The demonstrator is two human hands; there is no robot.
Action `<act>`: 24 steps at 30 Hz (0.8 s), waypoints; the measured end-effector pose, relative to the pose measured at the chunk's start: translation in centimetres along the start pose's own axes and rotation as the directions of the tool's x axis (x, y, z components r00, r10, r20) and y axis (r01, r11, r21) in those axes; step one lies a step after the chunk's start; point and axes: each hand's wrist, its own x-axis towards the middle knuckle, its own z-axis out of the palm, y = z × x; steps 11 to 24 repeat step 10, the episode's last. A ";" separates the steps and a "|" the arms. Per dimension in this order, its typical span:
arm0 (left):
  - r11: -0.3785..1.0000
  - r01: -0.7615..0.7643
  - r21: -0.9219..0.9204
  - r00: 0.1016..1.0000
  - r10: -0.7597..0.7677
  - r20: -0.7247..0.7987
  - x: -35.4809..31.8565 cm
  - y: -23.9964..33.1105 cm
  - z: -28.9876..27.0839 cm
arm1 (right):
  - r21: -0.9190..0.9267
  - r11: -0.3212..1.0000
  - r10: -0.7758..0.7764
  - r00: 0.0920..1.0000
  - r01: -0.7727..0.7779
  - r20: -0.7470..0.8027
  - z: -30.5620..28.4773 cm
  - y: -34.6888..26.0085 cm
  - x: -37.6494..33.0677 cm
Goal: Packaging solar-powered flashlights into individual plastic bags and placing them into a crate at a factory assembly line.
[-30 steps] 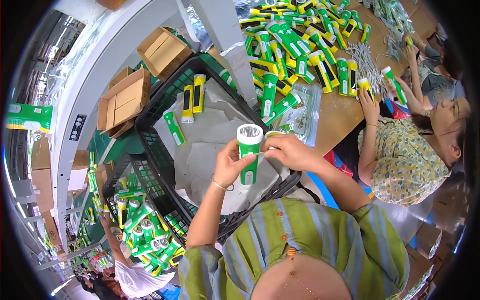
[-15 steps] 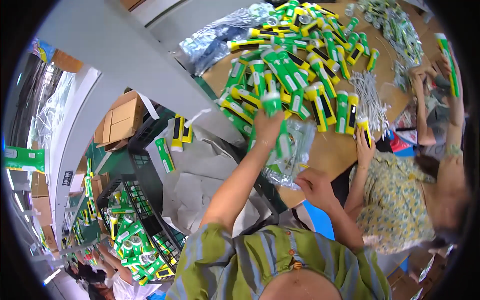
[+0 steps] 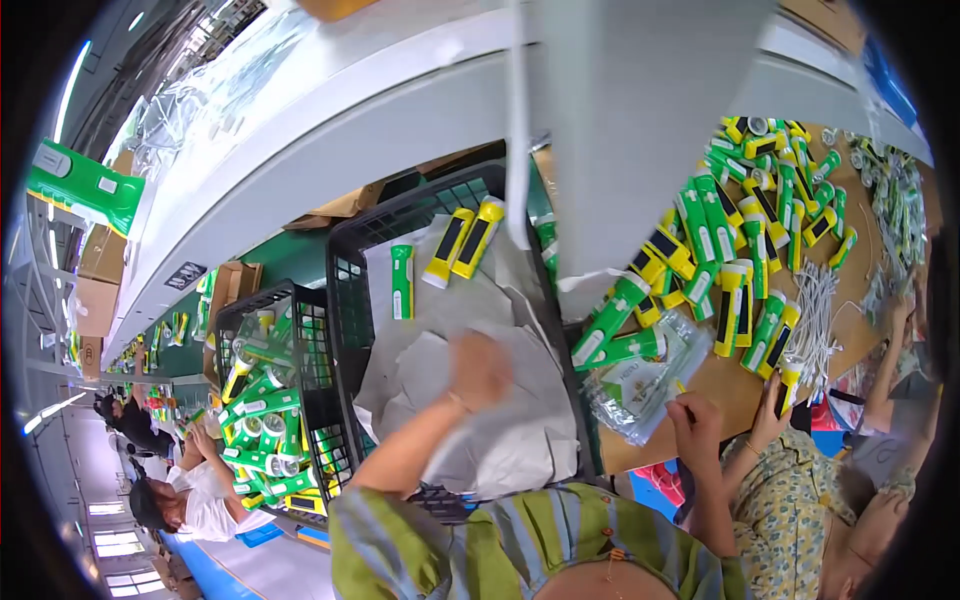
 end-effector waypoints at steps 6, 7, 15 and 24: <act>0.636 0.758 0.147 0.650 -0.754 -0.091 1.6 -27.3 0.1 | 0.025 0.988 -0.153 0.988 0.152 0.018 4.4 -4.7 -0.9; 0.564 0.795 0.224 0.568 -0.821 0.050 1.9 -28.7 0.6 | 0.057 0.976 -0.213 0.977 0.211 0.020 5.4 -5.6 -1.1; 0.579 0.797 0.174 0.569 -0.815 0.107 3.2 -25.0 1.1 | 0.051 0.973 -0.229 0.961 0.224 0.156 7.0 -9.0 -1.2; 0.579 0.797 0.174 0.569 -0.815 0.107 3.2 -25.0 1.1 | 0.051 0.973 -0.229 0.961 0.224 0.156 7.0 -9.0 -1.2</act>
